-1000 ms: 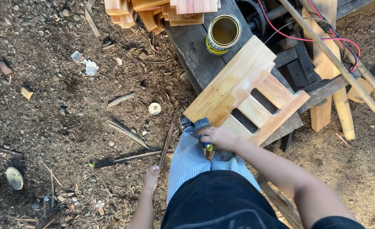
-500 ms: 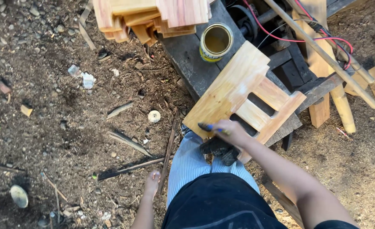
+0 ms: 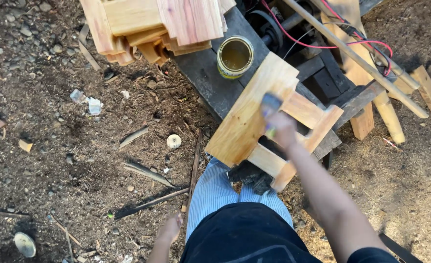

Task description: Varnish a small wooden furniture component with a brush.

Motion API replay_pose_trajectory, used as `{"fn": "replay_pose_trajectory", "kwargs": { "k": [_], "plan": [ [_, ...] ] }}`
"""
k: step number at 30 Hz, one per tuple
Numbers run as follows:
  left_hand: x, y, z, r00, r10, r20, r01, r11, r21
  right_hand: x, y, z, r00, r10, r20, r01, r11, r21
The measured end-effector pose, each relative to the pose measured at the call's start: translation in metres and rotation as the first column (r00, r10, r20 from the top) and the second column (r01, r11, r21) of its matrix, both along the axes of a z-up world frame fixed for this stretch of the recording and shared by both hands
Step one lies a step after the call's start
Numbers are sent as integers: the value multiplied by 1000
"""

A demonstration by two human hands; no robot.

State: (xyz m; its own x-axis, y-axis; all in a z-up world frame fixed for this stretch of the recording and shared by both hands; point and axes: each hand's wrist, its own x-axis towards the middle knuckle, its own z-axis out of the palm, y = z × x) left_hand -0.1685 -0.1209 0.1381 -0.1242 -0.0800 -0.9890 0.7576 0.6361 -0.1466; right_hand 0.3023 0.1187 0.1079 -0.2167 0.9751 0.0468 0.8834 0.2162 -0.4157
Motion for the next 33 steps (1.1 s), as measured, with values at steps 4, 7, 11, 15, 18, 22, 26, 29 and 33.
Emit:
{"fn": "replay_pose_trajectory", "kwargs": {
  "k": [4, 7, 11, 15, 18, 22, 26, 29, 33],
  "plan": [
    [6, -9, -21, 984, -163, 74, 164, 987, -5, -57, -51, 24, 993, 84, -88, -92, 991, -96],
    [0, -38, -72, 996, 20, 90, -32, 990, 135, -59, -45, 53, 933, -17, -360, -124, 922, -366],
    [-6, -24, -79, 967, 207, 149, -241, 934, 264, -14, -19, 30, 904, -180, -389, -48, 859, -510],
    [-29, -37, -103, 979, 189, 76, -203, 878, 433, 32, 32, 18, 970, -53, -238, 30, 995, -100],
    [-45, -48, -103, 972, 222, 72, -231, 880, 414, 27, 55, 60, 984, -178, -26, 180, 977, 113],
    [-43, -37, -95, 993, 117, -19, -107, 953, 284, -2, 14, 42, 963, -211, -168, 208, 977, -37],
    [-20, 2, -64, 976, 215, -17, -207, 956, 207, -12, -6, 27, 922, -205, -328, 84, 934, -347],
    [-18, -6, -95, 958, 279, 70, -287, 920, 265, -9, 34, 61, 761, -548, -346, 194, 702, -685],
    [-14, -14, -114, 940, 327, 99, -341, 873, 348, -23, 99, 106, 709, -419, -568, 233, 899, -372]
  ]
}}
